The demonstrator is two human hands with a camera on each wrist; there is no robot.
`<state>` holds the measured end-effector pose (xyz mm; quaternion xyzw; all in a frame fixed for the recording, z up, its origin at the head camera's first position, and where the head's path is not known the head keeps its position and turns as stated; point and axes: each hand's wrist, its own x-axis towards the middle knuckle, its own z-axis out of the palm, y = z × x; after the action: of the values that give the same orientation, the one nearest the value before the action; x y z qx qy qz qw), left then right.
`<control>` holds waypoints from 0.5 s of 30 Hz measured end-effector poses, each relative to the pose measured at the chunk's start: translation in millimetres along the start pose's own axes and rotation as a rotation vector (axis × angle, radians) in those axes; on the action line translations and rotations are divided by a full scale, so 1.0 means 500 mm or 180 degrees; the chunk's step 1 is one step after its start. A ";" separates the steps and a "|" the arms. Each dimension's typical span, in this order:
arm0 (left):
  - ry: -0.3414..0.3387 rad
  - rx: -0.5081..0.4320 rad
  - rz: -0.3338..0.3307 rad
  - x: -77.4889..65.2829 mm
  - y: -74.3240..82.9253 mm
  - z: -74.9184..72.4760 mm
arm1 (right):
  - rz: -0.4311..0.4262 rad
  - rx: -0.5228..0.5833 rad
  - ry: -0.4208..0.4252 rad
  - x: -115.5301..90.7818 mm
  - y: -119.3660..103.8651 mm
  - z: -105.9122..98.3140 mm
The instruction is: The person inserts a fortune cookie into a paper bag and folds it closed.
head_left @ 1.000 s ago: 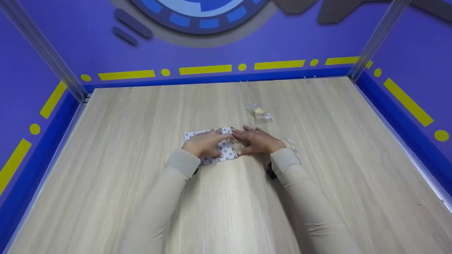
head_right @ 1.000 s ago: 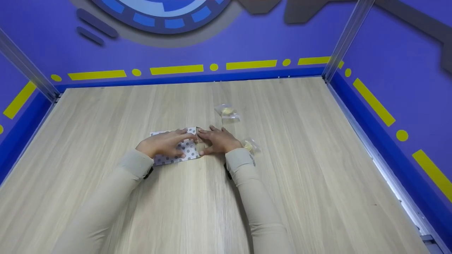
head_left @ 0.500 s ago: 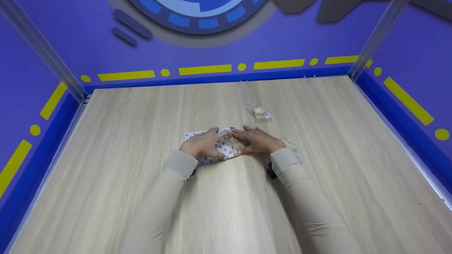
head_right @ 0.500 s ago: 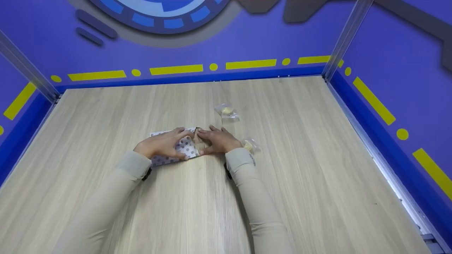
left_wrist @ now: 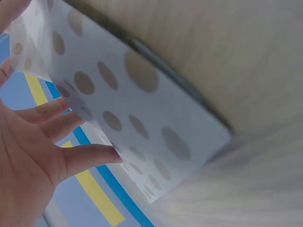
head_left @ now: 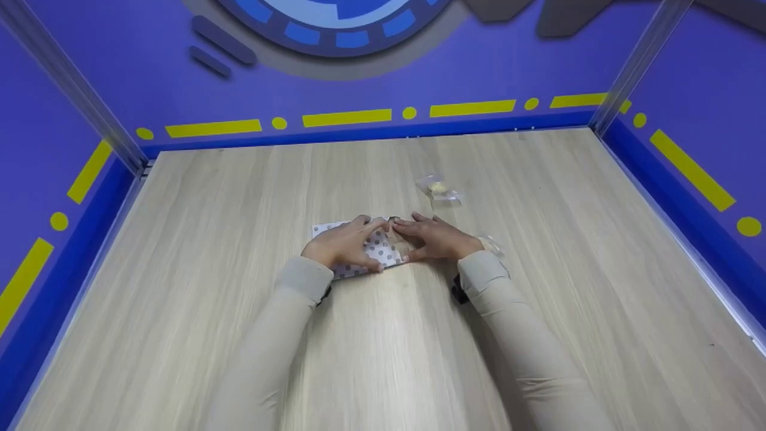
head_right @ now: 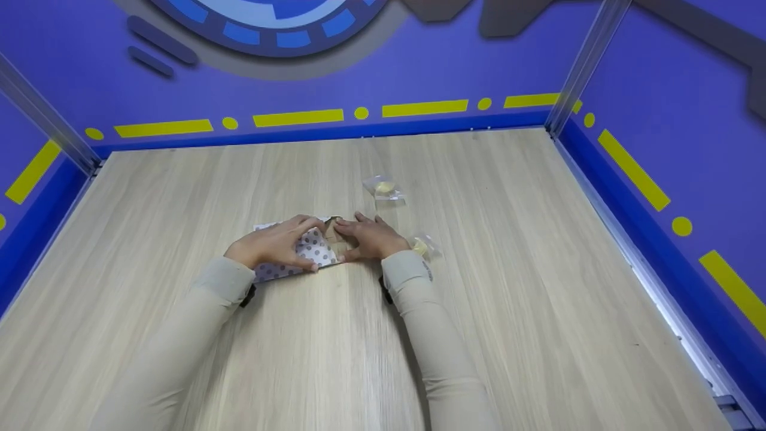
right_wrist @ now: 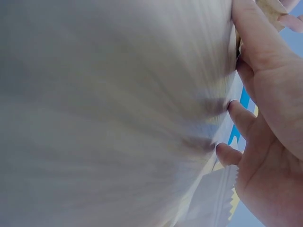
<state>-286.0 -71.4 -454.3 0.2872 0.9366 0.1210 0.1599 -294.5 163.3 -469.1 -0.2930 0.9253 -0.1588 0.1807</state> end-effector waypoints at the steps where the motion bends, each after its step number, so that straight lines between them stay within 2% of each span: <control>1: 0.0009 -0.0011 -0.0004 -0.001 0.000 0.000 | -0.0007 -0.0003 0.0003 0.000 0.000 0.000; 15: 0.0151 -0.0109 0.0048 -0.003 -0.008 0.011 | -0.0052 -0.0137 0.0094 -0.003 -0.007 -0.007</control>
<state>-284.8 -75.0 -460.1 0.2886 0.9358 0.1449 0.1417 -292.9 162.0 -464.2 -0.3020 0.9287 -0.1447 0.1594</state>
